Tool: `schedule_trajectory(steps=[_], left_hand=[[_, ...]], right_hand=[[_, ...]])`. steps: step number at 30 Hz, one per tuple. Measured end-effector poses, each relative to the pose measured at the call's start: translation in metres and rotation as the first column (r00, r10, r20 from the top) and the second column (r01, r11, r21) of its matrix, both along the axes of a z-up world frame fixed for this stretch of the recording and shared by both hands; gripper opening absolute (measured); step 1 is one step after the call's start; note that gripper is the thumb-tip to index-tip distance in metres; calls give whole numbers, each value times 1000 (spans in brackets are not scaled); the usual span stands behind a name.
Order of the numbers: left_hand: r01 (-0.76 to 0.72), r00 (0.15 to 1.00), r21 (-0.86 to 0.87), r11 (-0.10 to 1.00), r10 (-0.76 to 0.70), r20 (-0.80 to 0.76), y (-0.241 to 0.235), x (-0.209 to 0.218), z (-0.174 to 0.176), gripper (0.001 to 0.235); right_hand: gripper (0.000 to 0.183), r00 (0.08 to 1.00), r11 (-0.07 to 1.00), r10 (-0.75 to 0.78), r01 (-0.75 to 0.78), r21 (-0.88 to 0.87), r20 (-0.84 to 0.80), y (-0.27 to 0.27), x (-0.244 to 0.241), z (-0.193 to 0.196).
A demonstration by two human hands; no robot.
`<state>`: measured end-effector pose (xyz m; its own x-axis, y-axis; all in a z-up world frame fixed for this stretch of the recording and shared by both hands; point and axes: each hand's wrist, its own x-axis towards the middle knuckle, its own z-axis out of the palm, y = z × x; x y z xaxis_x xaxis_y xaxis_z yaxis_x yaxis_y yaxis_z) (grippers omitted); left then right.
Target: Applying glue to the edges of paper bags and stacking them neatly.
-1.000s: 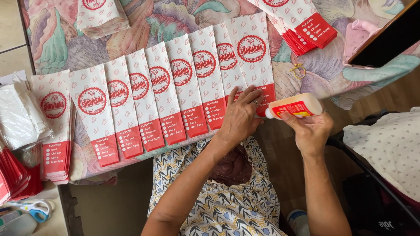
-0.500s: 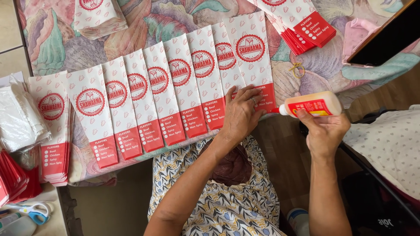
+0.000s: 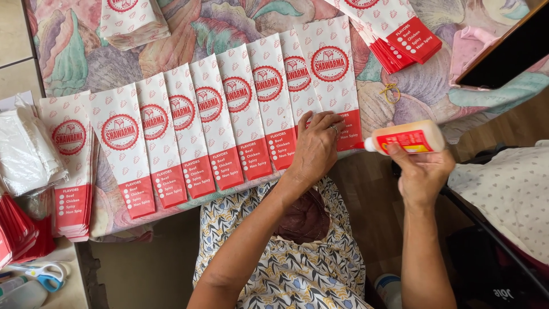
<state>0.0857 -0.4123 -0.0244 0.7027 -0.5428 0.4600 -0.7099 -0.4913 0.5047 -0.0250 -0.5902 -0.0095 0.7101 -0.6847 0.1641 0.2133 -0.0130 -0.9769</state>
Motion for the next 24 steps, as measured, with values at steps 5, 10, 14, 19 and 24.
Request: schedule_trajectory(steps=[5, 10, 14, 19, 24], left_hand=[[4, 998, 41, 999, -1, -60, -2, 2, 7, 28], [17, 989, 15, 1000, -15, -144, -1, 6, -1, 29], [31, 990, -20, 999, -34, -133, 25, 6, 29, 20], [-6, 995, 58, 998, 12, -103, 55, -5, 25, 8], [42, 981, 84, 996, -25, -193, 67, -12, 28, 26]], right_hand=[[45, 999, 999, 47, -47, -2, -23, 6, 2, -40], [53, 1000, 998, -5, 7, -68, 26, -27, -5, -41], [52, 997, 996, -25, 31, -86, 70, -27, -8, -23], [49, 995, 1000, 2, -3, 13, 101, 6, 2, -20], [57, 994, 995, 93, -95, 30, 64, 16, 7, -58]])
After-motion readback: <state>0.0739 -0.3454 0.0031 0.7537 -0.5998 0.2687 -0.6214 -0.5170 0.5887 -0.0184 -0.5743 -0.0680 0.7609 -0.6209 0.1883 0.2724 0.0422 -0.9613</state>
